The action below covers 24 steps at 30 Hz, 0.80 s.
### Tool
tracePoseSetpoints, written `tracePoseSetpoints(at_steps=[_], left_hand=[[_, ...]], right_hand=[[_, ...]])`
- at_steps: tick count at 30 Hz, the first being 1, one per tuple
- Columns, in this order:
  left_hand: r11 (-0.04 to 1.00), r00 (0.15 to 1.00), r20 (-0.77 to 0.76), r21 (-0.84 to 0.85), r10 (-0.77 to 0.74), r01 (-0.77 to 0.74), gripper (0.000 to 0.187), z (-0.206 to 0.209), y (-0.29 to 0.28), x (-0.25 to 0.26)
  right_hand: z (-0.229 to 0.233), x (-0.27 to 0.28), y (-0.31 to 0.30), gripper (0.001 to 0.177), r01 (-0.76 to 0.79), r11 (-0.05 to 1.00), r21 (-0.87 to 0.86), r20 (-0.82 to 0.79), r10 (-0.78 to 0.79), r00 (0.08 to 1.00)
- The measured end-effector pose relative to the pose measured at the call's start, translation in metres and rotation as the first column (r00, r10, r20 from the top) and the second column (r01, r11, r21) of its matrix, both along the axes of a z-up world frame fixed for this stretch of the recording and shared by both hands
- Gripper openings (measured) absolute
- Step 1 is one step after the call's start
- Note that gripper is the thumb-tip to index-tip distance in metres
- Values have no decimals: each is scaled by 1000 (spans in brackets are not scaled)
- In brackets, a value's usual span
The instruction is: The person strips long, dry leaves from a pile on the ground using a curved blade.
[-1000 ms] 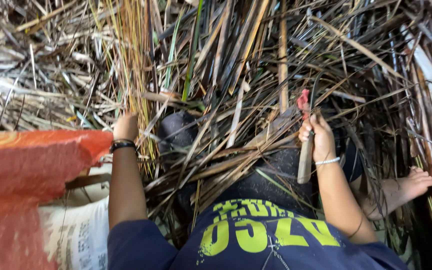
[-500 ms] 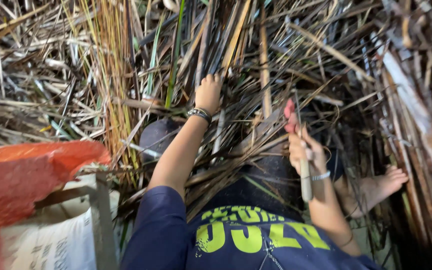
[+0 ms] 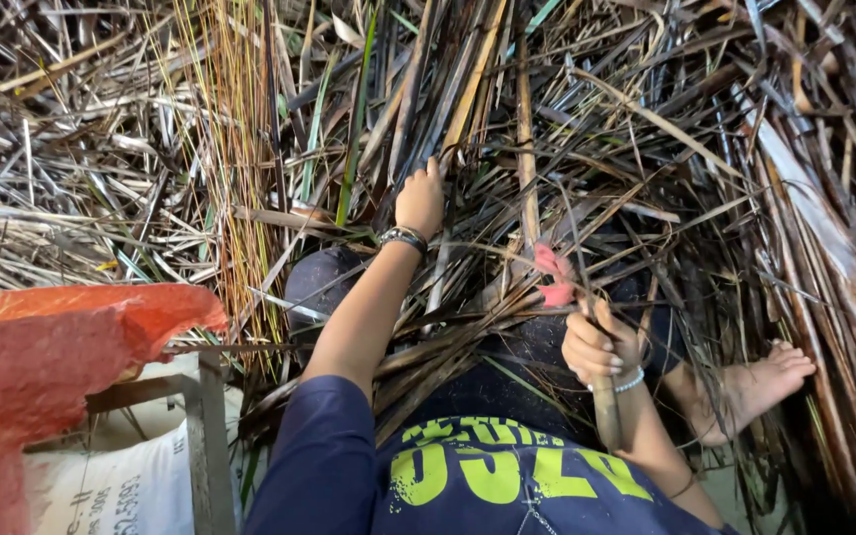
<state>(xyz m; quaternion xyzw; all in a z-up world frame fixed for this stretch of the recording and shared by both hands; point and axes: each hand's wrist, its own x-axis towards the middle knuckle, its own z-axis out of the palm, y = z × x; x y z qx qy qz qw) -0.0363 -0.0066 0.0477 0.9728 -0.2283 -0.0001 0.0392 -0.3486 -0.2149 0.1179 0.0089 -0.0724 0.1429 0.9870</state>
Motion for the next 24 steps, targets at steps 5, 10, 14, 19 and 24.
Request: tracePoseSetpoints(at_steps=[5,10,14,19,24], left_hand=[[962,994,-50,-251,98,-107,39,-59,8,25],[640,750,-657,-542,82,-545,47,41,33,14],[120,544,-720,-643,-431,-757,39,80,54,-5],[59,588,-718,-651,-372,-757,54,49,79,-25],[201,607,-738,-669,-295,-716,33,-33,110,-10]], right_hand=[[77,-4,21,29,22,921,389,-68,5,998],[41,-4,7,27,60,959,277,-174,-12,985],[43,-4,14,36,-45,998,-50,-26,44,999],[0,-7,18,34,-79,958,-276,-86,57,995],[30,-4,26,33,-58,894,-445,-130,0,992]])
